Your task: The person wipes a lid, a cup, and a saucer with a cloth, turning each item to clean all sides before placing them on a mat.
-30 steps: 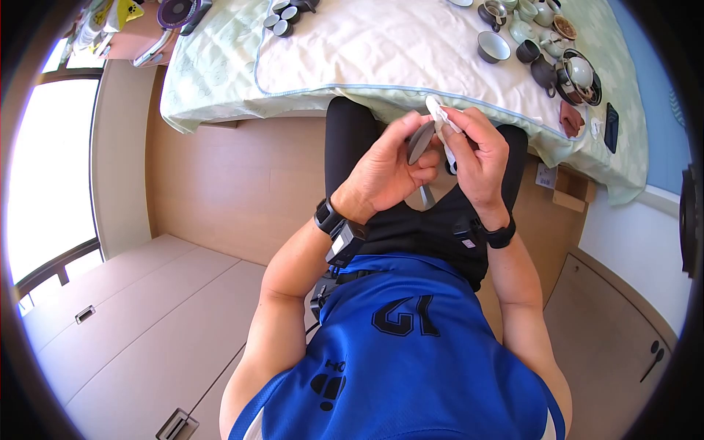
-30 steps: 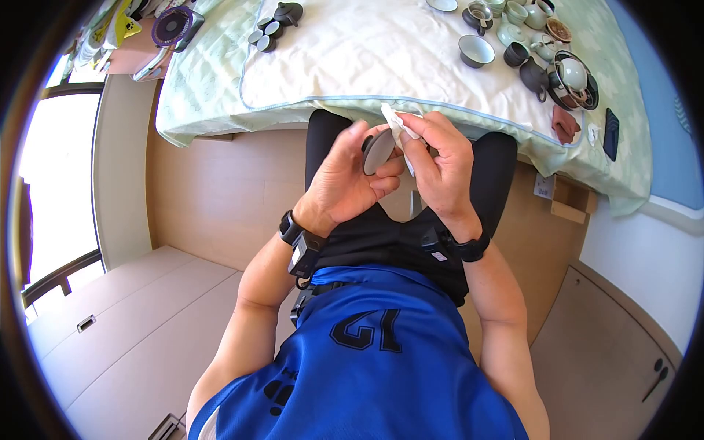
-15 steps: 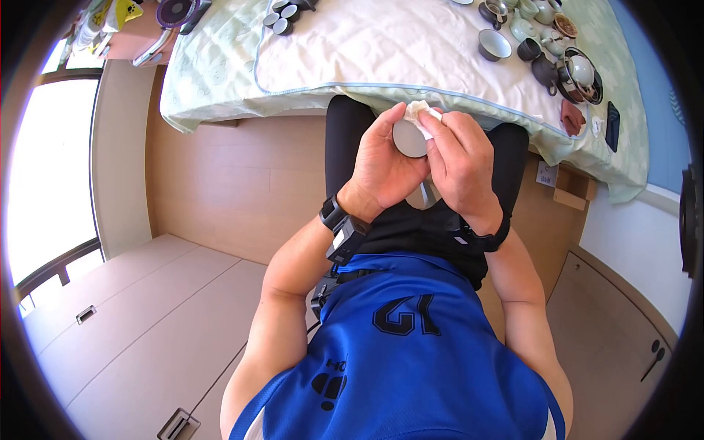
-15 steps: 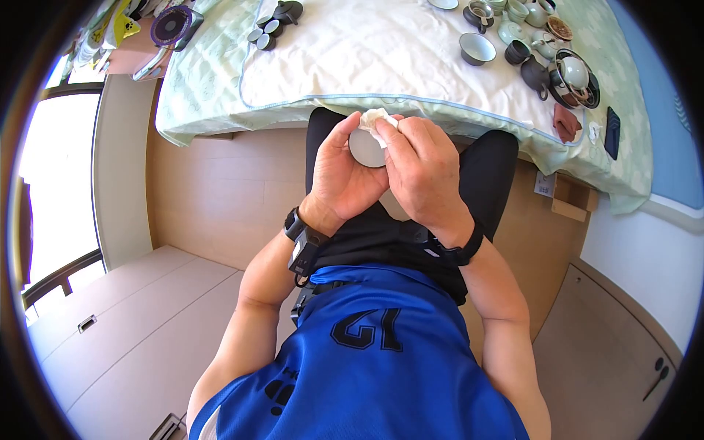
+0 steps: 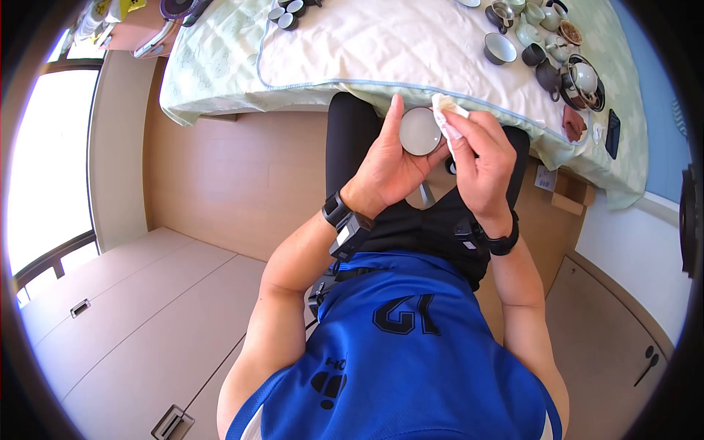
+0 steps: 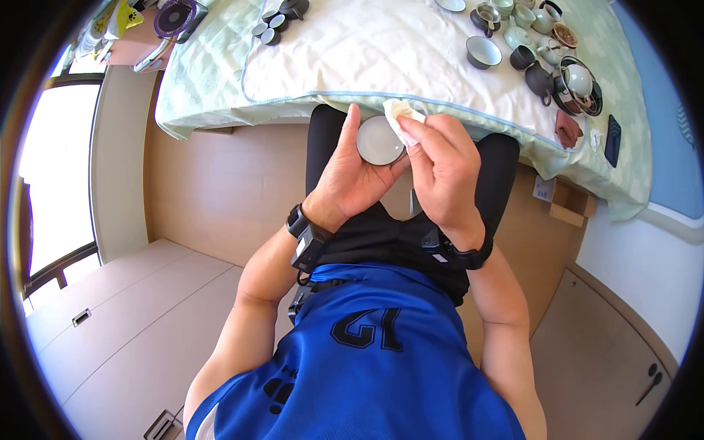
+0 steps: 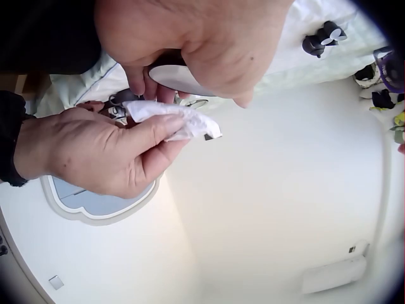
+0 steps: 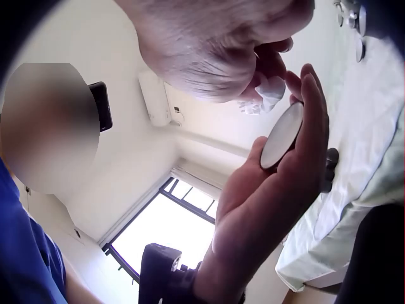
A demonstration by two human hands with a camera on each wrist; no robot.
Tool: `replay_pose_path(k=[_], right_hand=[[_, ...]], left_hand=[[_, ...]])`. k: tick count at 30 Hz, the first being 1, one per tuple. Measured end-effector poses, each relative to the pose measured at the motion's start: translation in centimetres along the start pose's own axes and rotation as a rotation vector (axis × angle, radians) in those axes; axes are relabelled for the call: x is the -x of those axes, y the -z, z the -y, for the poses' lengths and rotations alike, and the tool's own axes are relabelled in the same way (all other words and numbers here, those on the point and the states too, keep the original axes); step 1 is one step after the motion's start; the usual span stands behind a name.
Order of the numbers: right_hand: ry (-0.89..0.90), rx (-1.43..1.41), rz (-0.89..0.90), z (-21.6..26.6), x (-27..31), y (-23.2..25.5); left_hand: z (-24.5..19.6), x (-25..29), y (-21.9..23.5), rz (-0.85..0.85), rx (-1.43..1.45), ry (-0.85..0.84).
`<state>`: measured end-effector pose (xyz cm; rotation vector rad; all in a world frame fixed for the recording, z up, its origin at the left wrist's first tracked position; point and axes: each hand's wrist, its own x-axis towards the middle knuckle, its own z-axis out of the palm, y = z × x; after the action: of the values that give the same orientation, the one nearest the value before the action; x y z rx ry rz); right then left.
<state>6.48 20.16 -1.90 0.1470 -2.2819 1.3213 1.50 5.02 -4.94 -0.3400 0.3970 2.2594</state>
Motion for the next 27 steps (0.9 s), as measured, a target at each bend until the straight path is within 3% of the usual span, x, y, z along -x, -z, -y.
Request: replay_pose_path(k=[5, 6, 9, 13, 15, 17, 21, 22, 25, 27], right_hand=[[0.18, 0.088, -0.001, -1.1, 1.0, -2.1], [0.138, 0.006, 0.02, -0.8, 1.6, -2.4], [-0.108, -0.219, 0.319, -0.3, 1.8, -1.0], [0.06, 0.117, 0.026, -2.0, 0.9, -0.8], [0.157, 0.184, 0.059, -2.0, 0.6, -1.4], [0.099, 0.057, 0.111, -0.9, 1.6, -2.2], [-0.197, -0.322, 0.181, -1.1, 2.2, -1.7], [-0.178, -0.247, 0.077, -1.0, 1.9, -1.7], [0.059, 0.205, 0.029, -1.8, 1.0, -0.8], [0.039, 0.14, 0.086, -1.5, 1.5, -1.1]], left_hand=[[0.7, 0.0, 0.0, 0.042, -0.089, 0.031], [0.5, -0.2, -0.2, 0.044, -0.122, 0.037], [-0.1, -0.1, 1.2, 0.076, -0.075, 0.027], [-0.1, 0.1, 0.1, -0.074, -0.046, -0.032], [0.2, -0.3, 0.2, -0.068, -0.055, -0.013], [0.3, -0.5, 0.4, -0.05, -0.097, 0.031], [0.0, -0.5, 1.1, -0.009, -0.092, 0.026], [-0.2, -0.3, 1.0, -0.014, -0.05, 0.045], [0.0, 0.0, -0.5, -0.012, -0.163, -0.038], [0.2, -0.5, 0.2, -0.041, -0.159, -0.03]])
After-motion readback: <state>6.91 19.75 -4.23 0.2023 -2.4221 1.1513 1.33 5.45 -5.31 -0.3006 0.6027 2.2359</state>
